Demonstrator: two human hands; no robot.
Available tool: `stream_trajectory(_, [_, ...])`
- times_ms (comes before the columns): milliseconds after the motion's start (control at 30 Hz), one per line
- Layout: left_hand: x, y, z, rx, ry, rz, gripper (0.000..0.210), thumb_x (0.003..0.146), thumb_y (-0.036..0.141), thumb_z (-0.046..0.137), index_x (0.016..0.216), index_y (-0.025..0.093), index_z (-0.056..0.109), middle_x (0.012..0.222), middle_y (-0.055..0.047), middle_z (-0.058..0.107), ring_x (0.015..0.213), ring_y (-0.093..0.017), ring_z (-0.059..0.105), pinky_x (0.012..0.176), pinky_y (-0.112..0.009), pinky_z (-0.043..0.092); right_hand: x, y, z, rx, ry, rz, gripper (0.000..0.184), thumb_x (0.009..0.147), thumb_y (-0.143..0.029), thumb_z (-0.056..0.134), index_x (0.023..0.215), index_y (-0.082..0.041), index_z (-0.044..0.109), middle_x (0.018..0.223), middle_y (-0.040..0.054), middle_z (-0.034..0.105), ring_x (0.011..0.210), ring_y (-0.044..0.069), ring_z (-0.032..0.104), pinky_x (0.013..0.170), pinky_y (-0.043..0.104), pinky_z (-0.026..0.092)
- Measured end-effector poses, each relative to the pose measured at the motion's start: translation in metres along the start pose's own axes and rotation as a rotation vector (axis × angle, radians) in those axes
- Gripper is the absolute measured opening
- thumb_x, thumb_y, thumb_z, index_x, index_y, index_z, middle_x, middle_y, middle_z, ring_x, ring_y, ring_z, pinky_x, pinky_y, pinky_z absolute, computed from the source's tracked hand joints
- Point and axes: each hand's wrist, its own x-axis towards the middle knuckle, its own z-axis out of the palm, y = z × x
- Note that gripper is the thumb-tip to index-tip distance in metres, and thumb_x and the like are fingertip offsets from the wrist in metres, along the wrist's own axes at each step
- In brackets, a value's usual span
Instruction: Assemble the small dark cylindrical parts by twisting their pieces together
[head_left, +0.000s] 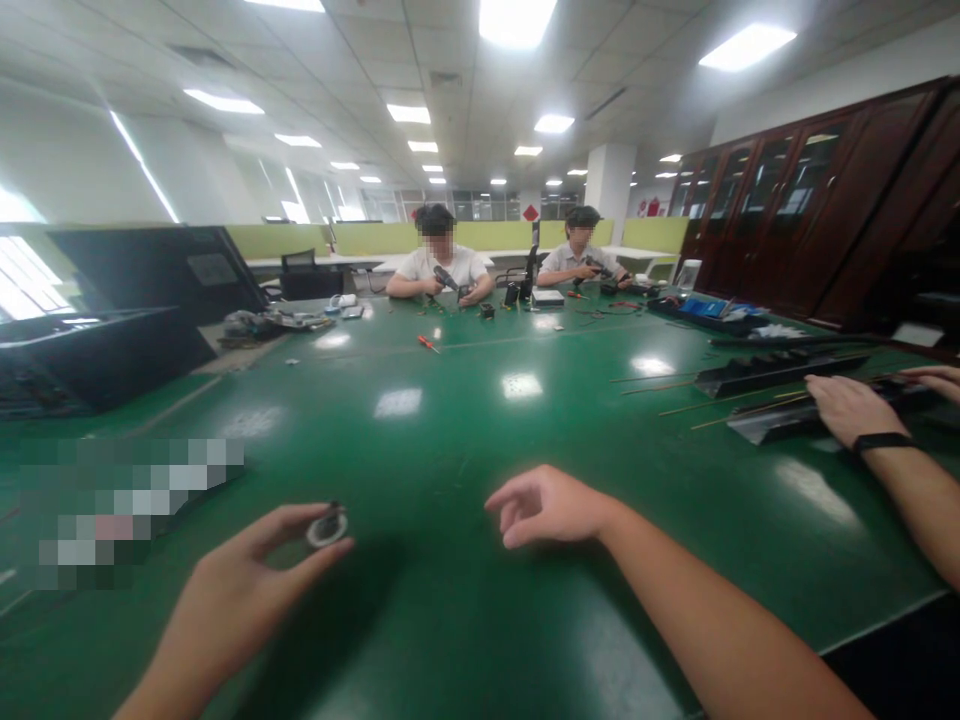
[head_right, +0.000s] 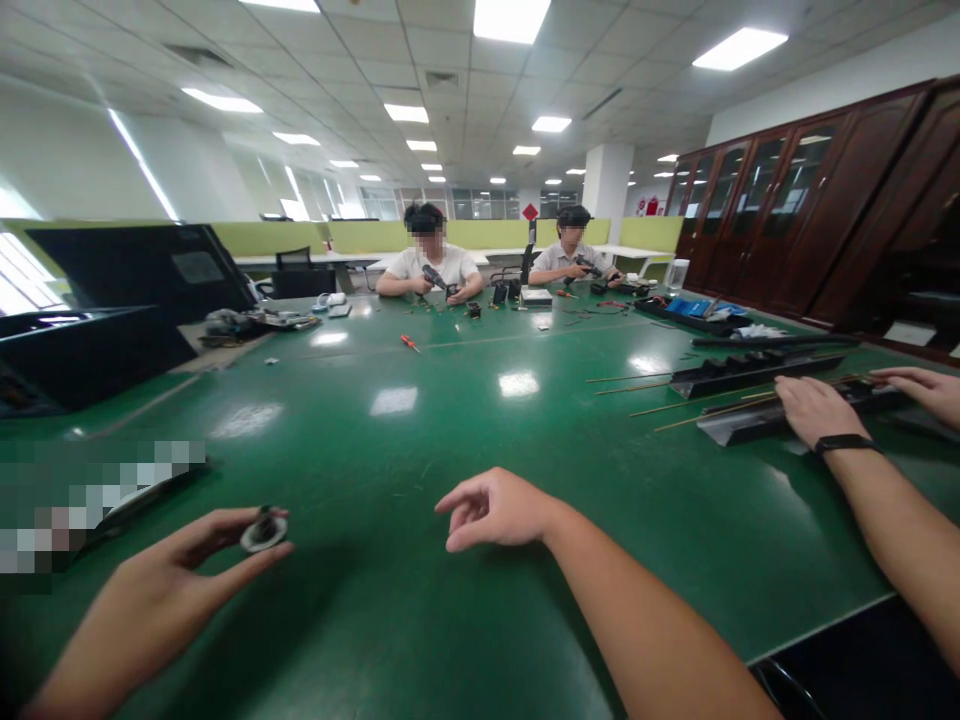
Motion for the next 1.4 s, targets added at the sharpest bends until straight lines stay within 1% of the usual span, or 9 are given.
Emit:
stream_trajectory(33, [0.004,0.014,0.014,-0.054,-0.100,0.045,0.051,0.069,0.068,0.071,0.100,0.028,0.072,0.093,0.003,0.075,0.087,-0.023,0.069,0.082,-0.034,0.054,0.001,0.000,-0.002,-0.014,0.043,-0.019,0.057,0.064,-0.029,0.086,0.114,-0.011,0.067,0.086,0.0048,0.070,0.076,0.014,0.065,0.075,0.029,0.051])
stream_trajectory(100, [0.010,0.044,0.041,-0.156,-0.226,0.164,0.043,0.077,0.061,0.067,0.104,0.027,0.071,0.091,0.001,0.074,0.082,-0.021,0.068,0.079,-0.033,0.054,0.001,0.000,-0.005,-0.074,0.131,-0.056,0.056,0.066,-0.029,0.084,0.116,-0.012,0.065,0.089,0.0051,0.070,0.075,0.014,0.064,0.073,0.029,0.051])
stream_trajectory(200, [0.012,0.075,0.076,-0.216,-0.345,0.322,0.031,0.085,0.047,0.064,0.110,0.029,0.070,0.098,0.000,0.073,0.086,-0.019,0.067,0.079,-0.031,0.053,0.000,-0.001,-0.007,-0.245,0.251,-0.132,0.059,0.066,-0.023,0.082,0.121,-0.016,0.058,0.099,0.0058,0.068,0.081,0.015,0.063,0.075,0.030,0.050])
stream_trajectory(333, [0.008,0.076,0.099,-0.270,-0.287,0.367,0.038,0.080,0.035,0.071,0.117,0.028,0.065,0.103,-0.001,0.072,0.091,-0.019,0.067,0.083,-0.030,0.054,-0.006,-0.008,-0.003,-0.438,0.291,-0.178,0.064,0.064,-0.019,0.082,0.120,-0.020,0.051,0.108,0.0052,0.066,0.088,0.016,0.062,0.076,0.029,0.049])
stream_trajectory(467, [0.004,0.064,0.102,-0.291,-0.230,0.363,0.029,0.077,0.029,0.074,0.104,0.024,0.066,0.097,-0.001,0.072,0.088,-0.018,0.068,0.081,-0.030,0.054,-0.009,-0.014,0.003,-0.585,0.272,-0.209,0.051,0.065,-0.028,0.084,0.108,-0.020,0.060,0.102,0.0037,0.066,0.086,0.017,0.061,0.075,0.029,0.048])
stream_trajectory(567, [0.001,0.065,0.100,-0.297,-0.222,0.397,0.021,0.077,0.027,0.073,0.097,0.024,0.067,0.093,0.000,0.071,0.084,-0.017,0.067,0.077,-0.028,0.052,-0.009,-0.015,0.008,-0.648,0.261,-0.266,0.047,0.065,-0.032,0.084,0.106,-0.019,0.064,0.099,0.0037,0.066,0.086,0.018,0.061,0.076,0.029,0.048])
stream_trajectory(867, [-0.009,0.073,0.101,-0.369,-0.251,0.447,0.018,0.079,0.026,0.071,0.096,0.024,0.066,0.093,0.000,0.070,0.084,-0.017,0.066,0.076,-0.028,0.051,-0.010,-0.017,0.013,-0.767,0.245,-0.312,0.036,0.069,-0.033,0.082,0.100,-0.020,0.070,0.093,0.0043,0.070,0.084,0.019,0.064,0.077,0.029,0.047])
stream_trajectory(1133, [-0.011,0.076,0.103,-0.379,-0.257,0.414,0.015,0.078,0.024,0.071,0.092,0.023,0.067,0.090,0.000,0.071,0.082,-0.017,0.066,0.075,-0.028,0.051,-0.012,-0.020,0.016,-0.799,0.189,-0.313,0.025,0.076,-0.034,0.075,0.097,-0.019,0.072,0.091,0.0048,0.071,0.082,0.018,0.065,0.075,0.027,0.047])
stream_trajectory(1400, [-0.012,0.077,0.105,-0.382,-0.261,0.423,0.017,0.078,0.028,0.073,0.093,0.022,0.067,0.090,-0.002,0.071,0.082,-0.017,0.067,0.074,-0.028,0.052,-0.010,-0.017,0.018,-0.787,0.186,-0.345,0.015,0.081,-0.028,0.069,0.091,-0.018,0.075,0.083,0.0041,0.072,0.073,0.016,0.064,0.069,0.025,0.046])
